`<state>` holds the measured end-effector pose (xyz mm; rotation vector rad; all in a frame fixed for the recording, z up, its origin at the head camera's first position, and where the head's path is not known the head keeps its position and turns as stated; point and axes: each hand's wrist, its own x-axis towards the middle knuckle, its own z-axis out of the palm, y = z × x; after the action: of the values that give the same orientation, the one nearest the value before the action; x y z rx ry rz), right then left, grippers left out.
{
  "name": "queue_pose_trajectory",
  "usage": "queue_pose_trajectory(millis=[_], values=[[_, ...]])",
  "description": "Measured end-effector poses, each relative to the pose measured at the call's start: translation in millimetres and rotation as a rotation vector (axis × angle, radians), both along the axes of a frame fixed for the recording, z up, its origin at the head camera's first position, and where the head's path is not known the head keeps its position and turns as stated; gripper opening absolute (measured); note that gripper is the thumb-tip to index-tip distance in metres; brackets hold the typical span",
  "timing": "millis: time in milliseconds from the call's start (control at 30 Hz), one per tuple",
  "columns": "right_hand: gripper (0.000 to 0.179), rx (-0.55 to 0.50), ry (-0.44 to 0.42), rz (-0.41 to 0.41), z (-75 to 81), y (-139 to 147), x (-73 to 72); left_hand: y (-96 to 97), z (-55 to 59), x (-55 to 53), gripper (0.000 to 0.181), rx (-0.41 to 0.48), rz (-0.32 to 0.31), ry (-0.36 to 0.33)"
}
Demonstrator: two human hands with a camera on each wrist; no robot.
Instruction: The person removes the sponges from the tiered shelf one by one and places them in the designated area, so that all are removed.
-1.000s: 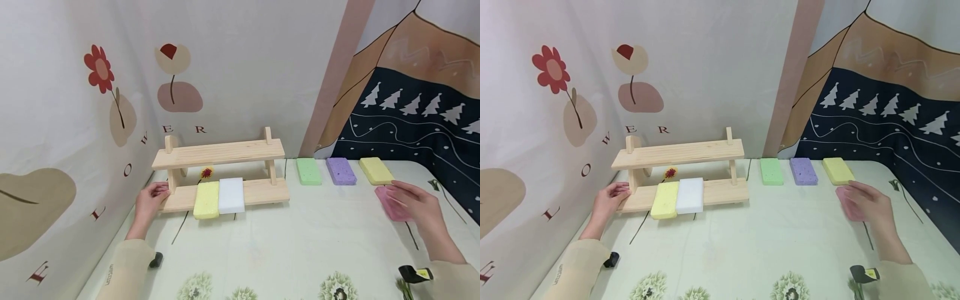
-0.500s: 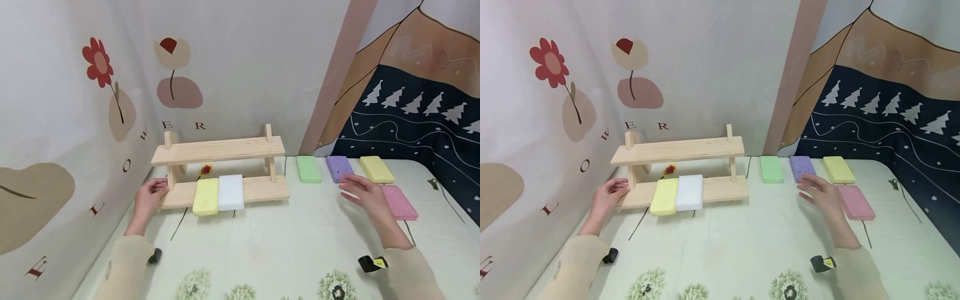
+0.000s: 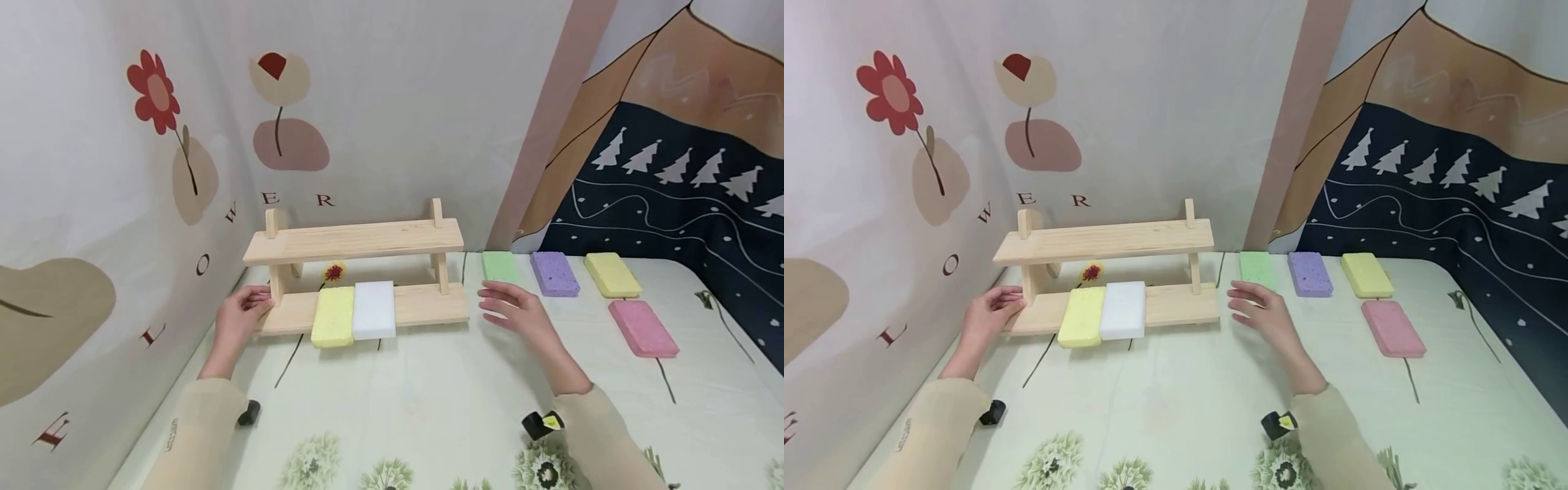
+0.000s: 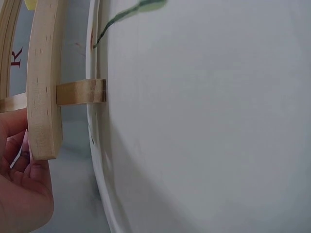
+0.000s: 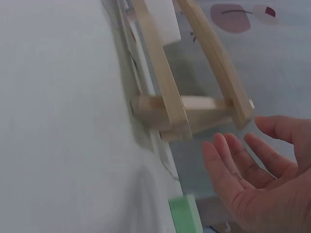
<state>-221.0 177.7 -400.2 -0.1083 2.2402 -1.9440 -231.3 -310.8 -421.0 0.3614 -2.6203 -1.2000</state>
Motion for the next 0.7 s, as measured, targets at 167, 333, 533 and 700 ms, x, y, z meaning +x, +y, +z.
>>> queue_pose_trajectory(millis=[167,333,533,700], values=[[0.048,-0.05,0.0,0.046,-1.7,-29,-3.7,-0.3,-1.6,0.4,0.028,-0.006,0.009,-0.008],[0.048,-0.086,-0.015,0.085,-4.9,-52,-4.9,0.6,-1.7,1.0,0.028,0.005,0.018,-0.026],[0.049,-0.098,-0.023,0.159,-10.3,-76,-4.8,2.5,0.7,-0.1,0.029,0.015,0.023,-0.039],[0.048,-0.113,-0.042,0.192,-15.7,-94,0.7,1.8,0.5,0.5,0.03,0.013,0.016,-0.031]])
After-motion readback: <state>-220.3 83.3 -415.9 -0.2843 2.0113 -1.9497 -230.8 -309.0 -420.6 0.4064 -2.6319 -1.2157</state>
